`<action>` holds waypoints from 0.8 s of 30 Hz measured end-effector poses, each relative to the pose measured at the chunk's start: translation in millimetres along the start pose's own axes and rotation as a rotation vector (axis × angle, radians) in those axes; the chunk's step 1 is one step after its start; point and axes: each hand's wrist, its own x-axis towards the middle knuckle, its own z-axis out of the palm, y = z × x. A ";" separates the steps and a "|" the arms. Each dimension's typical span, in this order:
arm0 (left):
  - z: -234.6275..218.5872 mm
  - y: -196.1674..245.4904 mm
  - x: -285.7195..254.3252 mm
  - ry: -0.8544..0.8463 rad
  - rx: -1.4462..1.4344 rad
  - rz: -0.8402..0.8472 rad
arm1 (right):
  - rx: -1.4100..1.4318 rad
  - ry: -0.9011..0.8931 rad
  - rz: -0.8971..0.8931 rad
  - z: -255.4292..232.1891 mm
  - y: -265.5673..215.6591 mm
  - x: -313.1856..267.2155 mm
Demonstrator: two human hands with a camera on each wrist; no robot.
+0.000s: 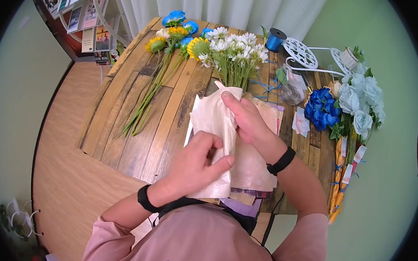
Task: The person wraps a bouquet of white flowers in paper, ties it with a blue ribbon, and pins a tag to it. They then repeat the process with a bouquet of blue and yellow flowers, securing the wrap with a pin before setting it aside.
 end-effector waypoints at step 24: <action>2.5 -15.1 -33.4 0.051 0.193 0.225 | 0.003 0.181 -0.108 -18.0 -9.6 24.2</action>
